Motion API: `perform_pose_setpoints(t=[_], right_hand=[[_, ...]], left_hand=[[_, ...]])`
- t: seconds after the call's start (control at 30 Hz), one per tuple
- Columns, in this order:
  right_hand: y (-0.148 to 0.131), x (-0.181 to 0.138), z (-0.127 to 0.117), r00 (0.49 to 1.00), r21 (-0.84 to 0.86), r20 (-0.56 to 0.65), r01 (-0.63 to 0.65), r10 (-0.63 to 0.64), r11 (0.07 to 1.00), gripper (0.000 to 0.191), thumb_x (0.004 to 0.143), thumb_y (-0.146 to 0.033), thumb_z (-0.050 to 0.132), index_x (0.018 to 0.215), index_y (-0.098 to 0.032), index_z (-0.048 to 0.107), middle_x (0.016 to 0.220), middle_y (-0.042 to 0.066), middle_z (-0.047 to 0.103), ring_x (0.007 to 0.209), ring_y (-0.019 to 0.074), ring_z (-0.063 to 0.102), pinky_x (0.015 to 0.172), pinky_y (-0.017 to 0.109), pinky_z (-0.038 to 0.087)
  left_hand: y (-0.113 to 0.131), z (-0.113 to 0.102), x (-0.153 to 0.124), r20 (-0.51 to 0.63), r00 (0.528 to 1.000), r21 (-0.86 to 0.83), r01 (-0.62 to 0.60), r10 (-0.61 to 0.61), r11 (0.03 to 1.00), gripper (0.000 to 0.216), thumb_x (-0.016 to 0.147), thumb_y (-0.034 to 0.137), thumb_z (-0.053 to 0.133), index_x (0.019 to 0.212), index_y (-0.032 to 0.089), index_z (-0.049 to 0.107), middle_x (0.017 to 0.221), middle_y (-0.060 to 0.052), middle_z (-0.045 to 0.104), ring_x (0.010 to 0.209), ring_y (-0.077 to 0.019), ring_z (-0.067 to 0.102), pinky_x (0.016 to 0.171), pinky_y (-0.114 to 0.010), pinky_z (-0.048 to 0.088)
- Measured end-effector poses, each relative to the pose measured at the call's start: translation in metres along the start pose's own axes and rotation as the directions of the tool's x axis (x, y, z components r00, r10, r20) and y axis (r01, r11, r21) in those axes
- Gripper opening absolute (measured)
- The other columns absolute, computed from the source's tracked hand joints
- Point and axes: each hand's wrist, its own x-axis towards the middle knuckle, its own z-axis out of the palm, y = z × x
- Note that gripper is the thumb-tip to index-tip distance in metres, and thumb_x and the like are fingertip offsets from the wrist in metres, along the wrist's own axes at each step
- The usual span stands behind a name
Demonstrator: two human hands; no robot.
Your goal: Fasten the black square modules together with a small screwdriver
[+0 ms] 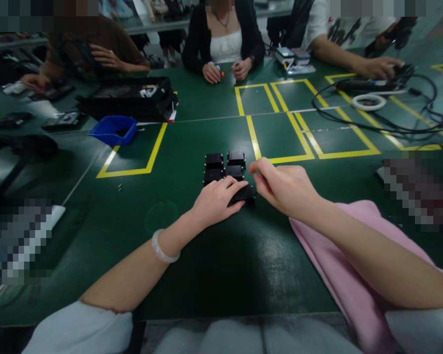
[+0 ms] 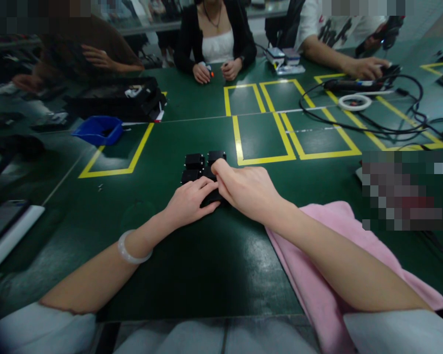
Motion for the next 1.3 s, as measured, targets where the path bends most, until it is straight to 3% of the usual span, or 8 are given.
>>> perform_pose_setpoints(t=[0.1,0.27,0.47,0.63,0.8,1.0,1.2,1.3], right_hand=[[0.0,-0.0007,-0.0006,1.0,0.018,0.006,-0.003,0.003,1.0,0.023,0.093,-0.025,0.037,0.101,-0.016,0.057,0.065,-0.001,0.065,0.051,0.0121,0.056,0.051,0.025,0.026],[-0.0002,-0.0012,-0.0015,0.998,-0.02,0.058,-0.033,0.034,0.999,0.033,0.098,-0.037,0.031,0.094,-0.017,0.058,0.061,0.0,0.063,0.051,0.0122,0.055,0.051,0.025,0.024],[-0.0001,-0.0013,-0.0012,1.0,0.02,0.024,-0.02,0.019,1.0,0.024,0.094,-0.026,0.036,0.104,-0.017,0.056,0.068,-0.001,0.066,0.053,0.0116,0.055,0.051,0.024,0.025],[0.0006,-0.0005,-0.0008,0.997,-0.012,0.059,-0.041,0.041,0.999,0.036,0.098,-0.04,0.031,0.092,-0.017,0.058,0.062,0.0,0.064,0.051,0.0121,0.054,0.052,0.025,0.024],[0.0002,0.0004,0.0002,0.998,0.01,0.038,-0.059,0.059,0.998,0.025,0.093,-0.025,0.035,0.105,-0.016,0.055,0.062,-0.001,0.063,0.051,0.0123,0.055,0.052,0.025,0.024],[0.001,-0.0001,-0.001,0.998,-0.008,0.049,-0.04,0.041,0.999,0.036,0.098,-0.039,0.031,0.09,-0.016,0.058,0.062,0.0,0.063,0.051,0.0117,0.054,0.052,0.025,0.024],[0.0015,-0.0002,-0.0005,0.999,-0.007,0.029,-0.038,0.038,0.999,0.025,0.094,-0.027,0.034,0.1,-0.017,0.057,0.062,-0.001,0.062,0.05,0.0113,0.053,0.051,0.025,0.024],[0.0016,-0.0007,-0.0009,0.999,0.0,0.036,-0.027,0.027,1.0,0.029,0.097,-0.033,0.033,0.097,-0.017,0.057,0.065,0.0,0.064,0.053,0.0115,0.054,0.051,0.025,0.024]], left_hand=[[-0.0001,-0.0003,0.0003,0.006,1.0,-0.004,0.002,-0.002,1.0,0.041,0.091,0.038,0.054,0.129,0.022,0.047,0.116,-0.006,0.057,0.096,-0.0215,0.06,0.08,-0.033,0.046],[0.0006,-0.0007,0.0001,0.005,1.0,-0.001,0.005,-0.005,1.0,0.043,0.092,0.039,0.053,0.13,0.022,0.046,0.115,-0.007,0.058,0.095,-0.022,0.06,0.08,-0.034,0.046],[0.0005,-0.0004,0.0,0.013,1.0,-0.001,0.005,-0.005,1.0,0.041,0.092,0.039,0.053,0.129,0.022,0.047,0.117,-0.006,0.057,0.097,-0.0221,0.06,0.08,-0.034,0.047],[0.0004,0.0005,-0.0002,0.005,1.0,0.023,0.007,-0.007,1.0,0.044,0.091,0.039,0.054,0.13,0.022,0.046,0.115,-0.006,0.057,0.095,-0.0223,0.06,0.08,-0.034,0.047],[0.0008,-0.0011,-0.0002,0.014,1.0,-0.001,0.001,-0.001,1.0,0.042,0.092,0.038,0.053,0.13,0.022,0.046,0.117,-0.006,0.057,0.099,-0.022,0.06,0.082,-0.034,0.047],[0.0007,-0.0007,-0.0001,0.007,1.0,0.01,0.005,-0.005,1.0,0.043,0.091,0.039,0.054,0.13,0.022,0.046,0.116,-0.007,0.057,0.096,-0.0221,0.06,0.08,-0.034,0.047],[-0.0001,0.0001,-0.0004,0.008,1.0,-0.01,0.002,-0.001,1.0,0.042,0.091,0.039,0.054,0.13,0.023,0.047,0.117,-0.007,0.057,0.098,-0.0217,0.06,0.081,-0.033,0.047],[0.0002,-0.0004,-0.0005,0.007,1.0,-0.005,0.007,-0.007,1.0,0.043,0.091,0.039,0.054,0.13,0.022,0.047,0.116,-0.007,0.057,0.096,-0.0215,0.06,0.08,-0.033,0.047]])
